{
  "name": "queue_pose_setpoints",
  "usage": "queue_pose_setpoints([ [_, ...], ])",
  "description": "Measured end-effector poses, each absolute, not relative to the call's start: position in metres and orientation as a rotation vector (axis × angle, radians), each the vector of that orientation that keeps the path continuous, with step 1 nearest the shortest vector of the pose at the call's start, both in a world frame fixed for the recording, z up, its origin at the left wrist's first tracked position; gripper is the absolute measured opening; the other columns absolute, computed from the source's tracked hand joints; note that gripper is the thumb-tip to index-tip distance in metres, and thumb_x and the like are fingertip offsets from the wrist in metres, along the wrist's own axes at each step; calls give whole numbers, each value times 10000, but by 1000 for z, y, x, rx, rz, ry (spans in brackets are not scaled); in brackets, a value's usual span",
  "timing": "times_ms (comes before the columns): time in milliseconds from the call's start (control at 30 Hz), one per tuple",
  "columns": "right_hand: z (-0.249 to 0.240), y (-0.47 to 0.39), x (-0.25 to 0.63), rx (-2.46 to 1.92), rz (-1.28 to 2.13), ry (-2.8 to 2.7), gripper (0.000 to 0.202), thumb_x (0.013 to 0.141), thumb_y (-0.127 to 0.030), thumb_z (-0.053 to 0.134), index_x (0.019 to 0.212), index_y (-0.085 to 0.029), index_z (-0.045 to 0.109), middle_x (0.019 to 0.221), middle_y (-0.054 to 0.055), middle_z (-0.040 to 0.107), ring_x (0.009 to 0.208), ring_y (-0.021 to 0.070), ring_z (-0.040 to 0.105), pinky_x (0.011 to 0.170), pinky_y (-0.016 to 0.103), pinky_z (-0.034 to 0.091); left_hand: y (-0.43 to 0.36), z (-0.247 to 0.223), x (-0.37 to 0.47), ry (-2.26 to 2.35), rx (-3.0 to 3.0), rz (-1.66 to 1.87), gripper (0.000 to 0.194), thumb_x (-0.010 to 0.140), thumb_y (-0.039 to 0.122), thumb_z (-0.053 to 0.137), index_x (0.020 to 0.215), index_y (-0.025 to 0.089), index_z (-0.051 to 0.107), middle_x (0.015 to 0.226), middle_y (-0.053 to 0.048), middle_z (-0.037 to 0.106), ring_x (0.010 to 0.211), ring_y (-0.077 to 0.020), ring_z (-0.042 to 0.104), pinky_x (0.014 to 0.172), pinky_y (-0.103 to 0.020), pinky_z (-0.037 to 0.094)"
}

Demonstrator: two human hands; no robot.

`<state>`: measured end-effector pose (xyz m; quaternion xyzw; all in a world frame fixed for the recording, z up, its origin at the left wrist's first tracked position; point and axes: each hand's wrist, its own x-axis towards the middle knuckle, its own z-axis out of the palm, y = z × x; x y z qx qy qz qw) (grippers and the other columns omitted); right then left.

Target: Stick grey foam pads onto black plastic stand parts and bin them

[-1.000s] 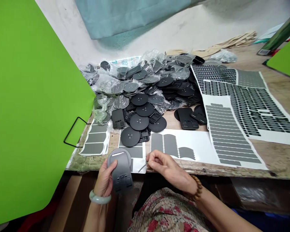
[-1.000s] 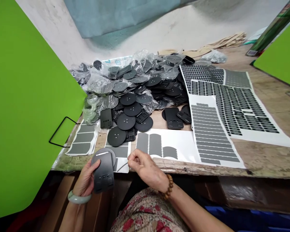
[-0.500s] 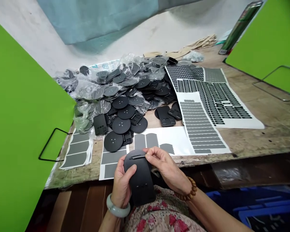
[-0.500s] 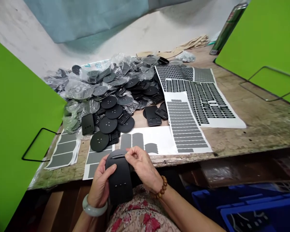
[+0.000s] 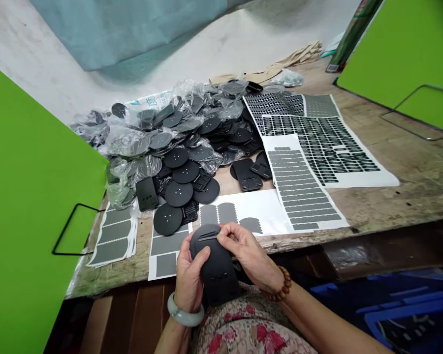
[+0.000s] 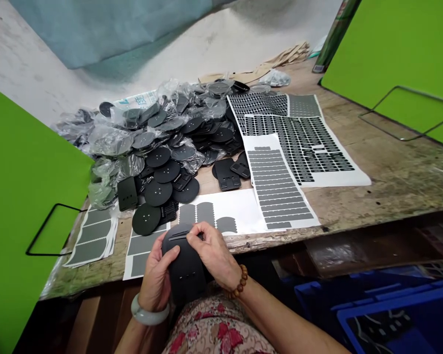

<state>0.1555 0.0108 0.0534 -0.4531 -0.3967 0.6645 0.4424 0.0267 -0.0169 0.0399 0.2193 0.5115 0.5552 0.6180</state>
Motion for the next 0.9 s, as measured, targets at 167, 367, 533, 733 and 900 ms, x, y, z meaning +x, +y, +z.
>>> queue_pose_setpoints([
  [167,53,11,155,-1123,1676,-959,250,740,-385,599,677,-185,463,661,-30,439,574,95,361,502,214,287,-17,39,26,1177,496,1277,512,669,251,733,1128,216,508,1060,-41,662,954,-204,630,845,-297,471],
  [367,50,12,155,-1145,1646,-979,256,740,-401,599,683,-185,476,672,-24,456,565,92,361,495,213,295,-16,38,26,1188,510,1274,513,670,257,733,1130,219,509,1075,-48,664,967,-215,630,843,-302,475],
  [533,47,12,154,-1170,1618,-1014,247,745,-408,585,695,-187,487,669,-21,456,566,96,363,497,216,304,-16,37,26,1185,501,1267,519,671,257,731,1136,222,503,1060,-48,667,965,-214,631,838,-299,479],
  [733,45,11,153,-1175,1601,-1006,237,741,-407,586,700,-190,499,653,-20,468,575,105,385,494,218,305,-17,36,24,1207,507,1266,514,665,263,733,1127,224,512,1071,-46,667,971,-220,630,834,-301,481],
  [900,46,11,153,-1164,1637,-975,247,738,-410,588,702,-187,491,645,-26,456,557,95,365,483,213,292,-16,37,25,1194,497,1273,503,659,248,740,1108,227,517,1033,-26,675,941,-193,638,845,-279,471],
])
